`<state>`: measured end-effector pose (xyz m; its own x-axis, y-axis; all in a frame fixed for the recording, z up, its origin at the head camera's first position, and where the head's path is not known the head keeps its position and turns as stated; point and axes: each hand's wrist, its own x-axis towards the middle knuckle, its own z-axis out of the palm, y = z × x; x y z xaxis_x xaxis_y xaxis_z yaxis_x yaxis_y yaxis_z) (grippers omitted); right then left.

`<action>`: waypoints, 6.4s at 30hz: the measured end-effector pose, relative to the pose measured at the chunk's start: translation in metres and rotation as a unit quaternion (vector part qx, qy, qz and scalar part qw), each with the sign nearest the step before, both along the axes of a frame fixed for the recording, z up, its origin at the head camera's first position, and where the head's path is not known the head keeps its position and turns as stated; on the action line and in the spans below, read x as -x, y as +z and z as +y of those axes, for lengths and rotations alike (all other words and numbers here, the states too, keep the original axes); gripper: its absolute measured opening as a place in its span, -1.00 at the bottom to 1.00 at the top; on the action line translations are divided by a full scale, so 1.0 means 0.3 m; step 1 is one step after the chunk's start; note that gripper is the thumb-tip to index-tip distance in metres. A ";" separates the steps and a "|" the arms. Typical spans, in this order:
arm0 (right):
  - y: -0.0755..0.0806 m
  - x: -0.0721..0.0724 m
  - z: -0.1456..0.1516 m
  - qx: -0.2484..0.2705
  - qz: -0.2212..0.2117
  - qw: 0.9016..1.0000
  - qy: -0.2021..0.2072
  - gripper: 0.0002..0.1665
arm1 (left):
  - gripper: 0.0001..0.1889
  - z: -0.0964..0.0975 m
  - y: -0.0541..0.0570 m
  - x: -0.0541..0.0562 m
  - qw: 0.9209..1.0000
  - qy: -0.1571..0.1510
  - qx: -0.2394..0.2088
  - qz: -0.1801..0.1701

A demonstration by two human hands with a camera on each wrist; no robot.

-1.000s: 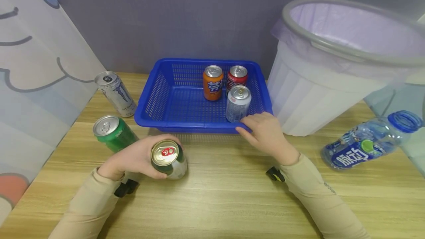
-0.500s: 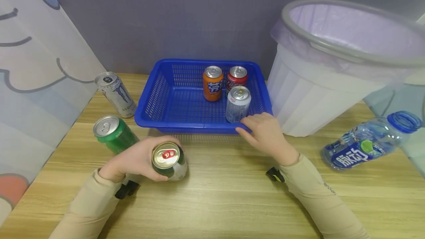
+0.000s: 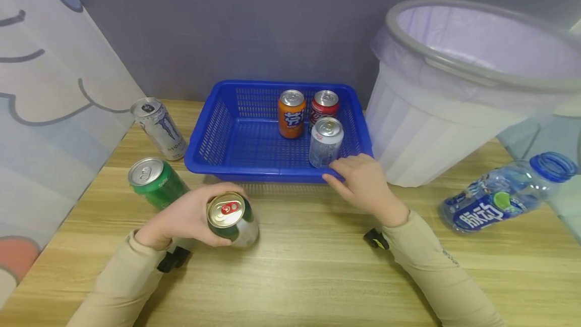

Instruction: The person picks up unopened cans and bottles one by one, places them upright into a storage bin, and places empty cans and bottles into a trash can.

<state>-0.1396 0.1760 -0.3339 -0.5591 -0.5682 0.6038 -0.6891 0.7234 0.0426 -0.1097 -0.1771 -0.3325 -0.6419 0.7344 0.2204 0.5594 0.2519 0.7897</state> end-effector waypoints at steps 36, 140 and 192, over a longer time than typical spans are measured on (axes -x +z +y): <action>-0.007 0.001 0.004 0.007 0.009 1.000 0.006 -0.26 | -0.17 0.003 0.044 -0.023 0.989 0.134 0.020 0.059; -0.008 0.002 0.004 0.012 0.024 1.000 0.011 -0.24 | -0.33 0.249 0.100 0.133 0.848 0.236 -0.463 -0.104; -0.005 -0.001 0.006 0.008 0.021 1.000 0.006 -0.24 | -0.22 0.388 0.115 0.246 0.950 0.309 0.037 -0.020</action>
<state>-0.1393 0.1777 -0.3354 -0.5265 -0.5652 0.6352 -0.6953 0.7161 0.0608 -0.1835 -0.0608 -0.2981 -0.9623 0.2278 0.1488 0.2567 0.5786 0.7741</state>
